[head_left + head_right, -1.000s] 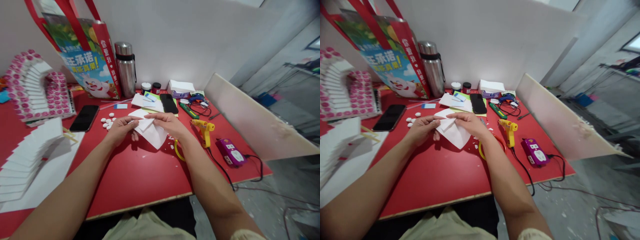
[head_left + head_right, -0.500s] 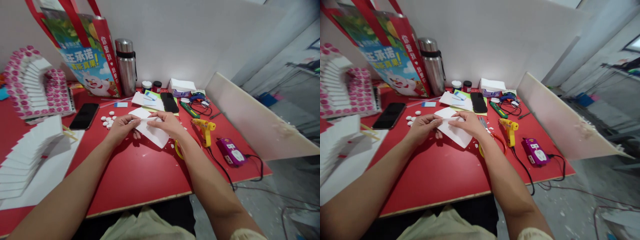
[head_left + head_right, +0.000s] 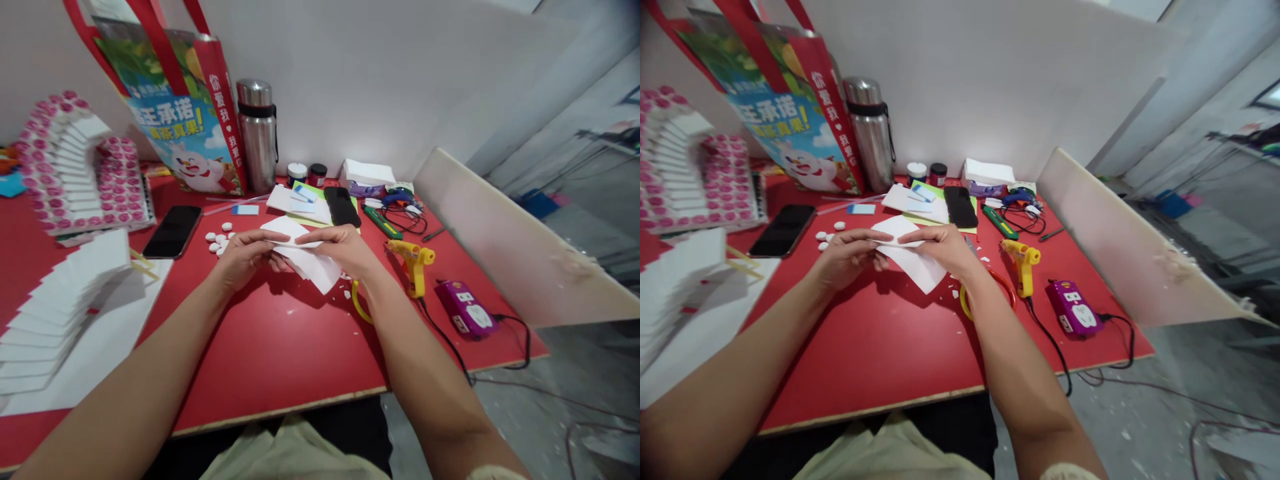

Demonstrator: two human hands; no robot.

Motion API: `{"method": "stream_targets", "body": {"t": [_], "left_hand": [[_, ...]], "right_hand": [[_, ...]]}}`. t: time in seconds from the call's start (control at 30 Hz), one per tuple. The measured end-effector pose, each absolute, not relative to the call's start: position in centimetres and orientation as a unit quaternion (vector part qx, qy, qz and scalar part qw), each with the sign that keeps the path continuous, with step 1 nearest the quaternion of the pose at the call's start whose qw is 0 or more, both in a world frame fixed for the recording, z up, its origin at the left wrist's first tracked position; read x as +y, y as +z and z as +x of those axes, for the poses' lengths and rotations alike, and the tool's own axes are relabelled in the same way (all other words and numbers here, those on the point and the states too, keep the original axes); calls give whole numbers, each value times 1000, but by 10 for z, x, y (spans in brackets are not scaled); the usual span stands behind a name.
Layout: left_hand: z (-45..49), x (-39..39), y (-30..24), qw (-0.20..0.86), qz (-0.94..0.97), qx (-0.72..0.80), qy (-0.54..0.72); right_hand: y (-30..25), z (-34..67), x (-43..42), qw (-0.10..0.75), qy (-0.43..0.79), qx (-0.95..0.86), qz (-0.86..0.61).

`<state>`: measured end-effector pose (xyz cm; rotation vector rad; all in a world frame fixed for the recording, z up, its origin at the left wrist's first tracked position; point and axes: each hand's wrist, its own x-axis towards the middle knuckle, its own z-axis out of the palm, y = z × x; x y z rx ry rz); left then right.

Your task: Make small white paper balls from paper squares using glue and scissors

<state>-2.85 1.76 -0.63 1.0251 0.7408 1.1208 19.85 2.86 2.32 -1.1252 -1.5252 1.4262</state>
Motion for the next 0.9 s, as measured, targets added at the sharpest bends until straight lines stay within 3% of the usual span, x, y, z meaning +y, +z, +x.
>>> {"method": "stream_targets", "body": {"t": [0.4, 0.6, 0.77, 0.9], "left_hand": [[-28, 17, -10, 667, 473, 345, 462], [-28, 13, -6, 669, 475, 354, 449], [-27, 10, -5, 661, 534, 353, 392], [-27, 11, -7, 642, 563, 358, 377]], "right_hand": [[31, 199, 25, 352, 422, -744, -380], [54, 226, 19, 236, 590, -701, -323], [51, 224, 20, 232, 581, -653, -427], [44, 212, 21, 163, 612, -660, -403]]}}
